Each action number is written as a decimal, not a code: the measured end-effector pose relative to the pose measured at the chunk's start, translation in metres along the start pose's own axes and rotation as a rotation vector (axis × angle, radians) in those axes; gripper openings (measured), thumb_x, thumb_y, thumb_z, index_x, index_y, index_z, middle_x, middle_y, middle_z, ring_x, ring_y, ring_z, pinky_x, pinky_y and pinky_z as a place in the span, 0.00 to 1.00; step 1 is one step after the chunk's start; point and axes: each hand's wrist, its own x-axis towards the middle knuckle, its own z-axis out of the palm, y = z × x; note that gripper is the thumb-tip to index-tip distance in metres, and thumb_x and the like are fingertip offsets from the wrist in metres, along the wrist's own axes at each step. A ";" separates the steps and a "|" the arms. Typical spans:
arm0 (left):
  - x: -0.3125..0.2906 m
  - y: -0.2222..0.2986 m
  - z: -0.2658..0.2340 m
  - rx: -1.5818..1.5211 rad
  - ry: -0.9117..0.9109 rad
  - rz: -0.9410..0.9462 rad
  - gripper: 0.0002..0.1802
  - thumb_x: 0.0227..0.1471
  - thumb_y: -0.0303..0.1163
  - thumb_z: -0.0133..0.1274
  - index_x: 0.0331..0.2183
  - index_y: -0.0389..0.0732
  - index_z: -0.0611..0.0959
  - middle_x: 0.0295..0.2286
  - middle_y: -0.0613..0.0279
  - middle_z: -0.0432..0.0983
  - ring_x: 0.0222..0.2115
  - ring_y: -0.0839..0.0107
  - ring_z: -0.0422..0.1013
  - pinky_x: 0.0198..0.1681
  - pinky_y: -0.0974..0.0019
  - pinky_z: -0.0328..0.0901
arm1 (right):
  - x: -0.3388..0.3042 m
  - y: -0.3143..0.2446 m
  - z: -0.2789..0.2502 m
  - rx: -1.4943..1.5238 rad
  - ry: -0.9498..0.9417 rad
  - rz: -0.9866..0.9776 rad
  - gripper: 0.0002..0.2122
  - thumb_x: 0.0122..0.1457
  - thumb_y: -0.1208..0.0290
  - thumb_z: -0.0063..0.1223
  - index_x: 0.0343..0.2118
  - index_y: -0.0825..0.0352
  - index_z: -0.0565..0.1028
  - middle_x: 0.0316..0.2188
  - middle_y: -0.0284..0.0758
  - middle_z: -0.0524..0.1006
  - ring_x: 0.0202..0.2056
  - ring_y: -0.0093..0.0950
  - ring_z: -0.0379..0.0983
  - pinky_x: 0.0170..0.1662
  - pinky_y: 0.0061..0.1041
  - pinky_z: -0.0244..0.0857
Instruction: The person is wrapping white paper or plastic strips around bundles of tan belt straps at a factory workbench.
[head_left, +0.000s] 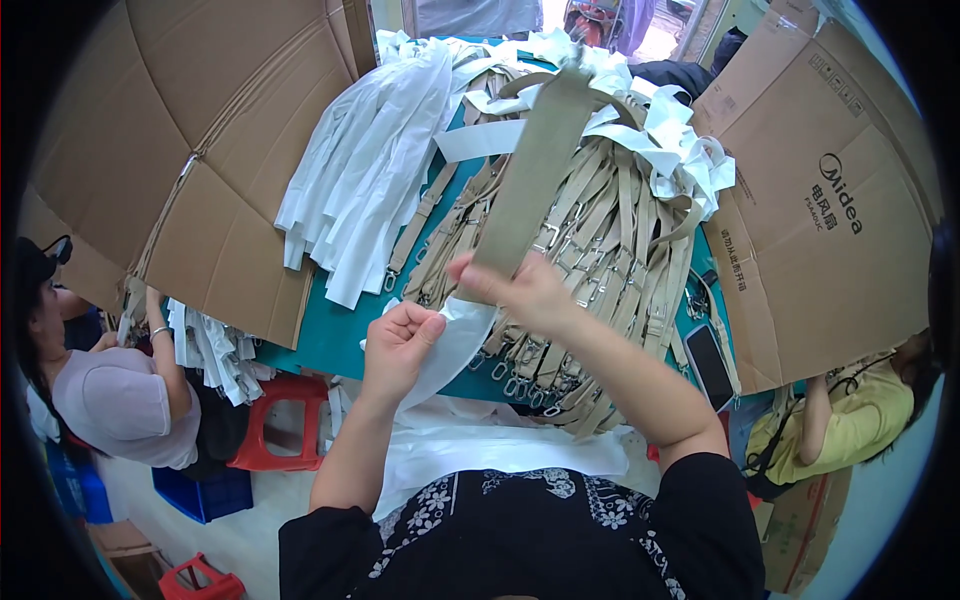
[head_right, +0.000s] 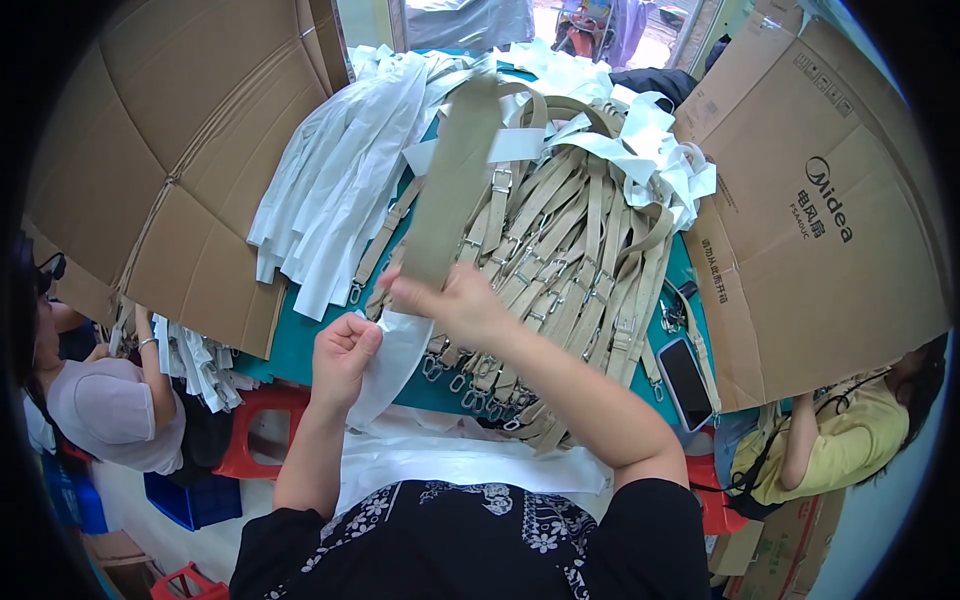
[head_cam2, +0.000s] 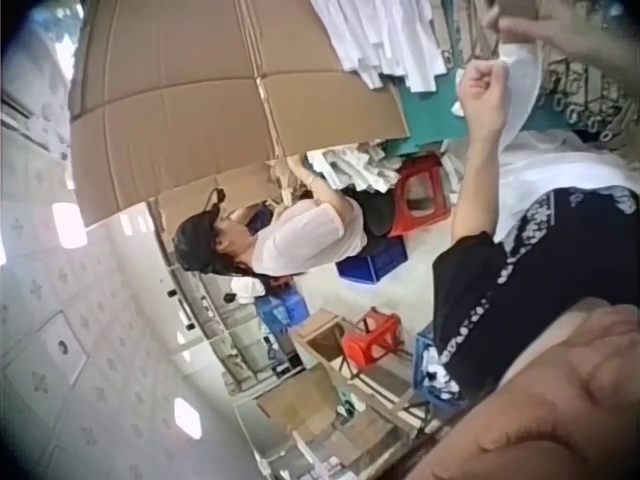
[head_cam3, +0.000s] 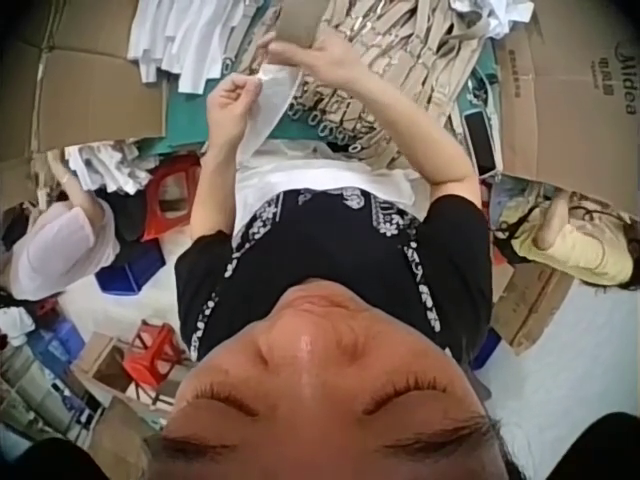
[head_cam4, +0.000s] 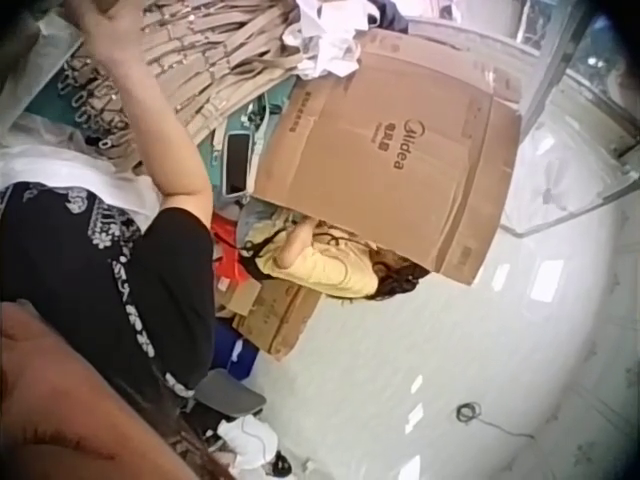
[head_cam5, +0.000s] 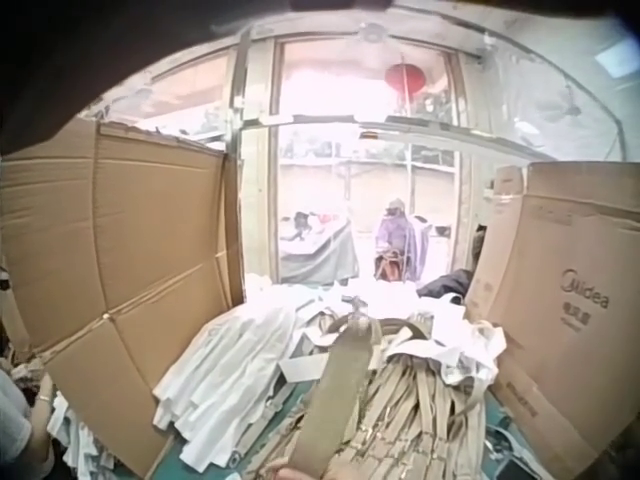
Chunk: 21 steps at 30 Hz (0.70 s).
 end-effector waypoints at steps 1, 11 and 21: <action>0.000 -0.003 -0.002 0.000 0.000 0.001 0.07 0.49 0.29 0.52 0.23 0.39 0.74 0.18 0.75 0.67 0.18 0.89 0.57 0.22 0.84 0.52 | -0.006 0.008 0.009 -0.045 -0.059 0.003 0.09 0.56 0.68 0.47 0.36 0.66 0.74 0.31 0.29 0.74 0.35 0.19 0.69 0.40 0.21 0.62; -0.001 -0.024 -0.015 0.062 0.052 -0.010 0.06 0.50 0.28 0.51 0.24 0.38 0.73 0.18 0.75 0.67 0.18 0.89 0.57 0.22 0.84 0.52 | 0.003 -0.036 -0.017 0.199 0.046 0.050 0.22 0.46 0.72 0.59 0.46 0.62 0.67 0.34 0.33 0.73 0.37 0.22 0.69 0.42 0.21 0.63; -0.007 -0.024 -0.010 0.042 0.069 0.030 0.06 0.49 0.29 0.52 0.25 0.37 0.75 0.18 0.72 0.71 0.18 0.89 0.61 0.21 0.83 0.55 | -0.008 -0.022 0.001 0.002 0.334 -0.270 0.14 0.60 0.61 0.39 0.31 0.66 0.72 0.25 0.31 0.74 0.29 0.19 0.70 0.35 0.20 0.64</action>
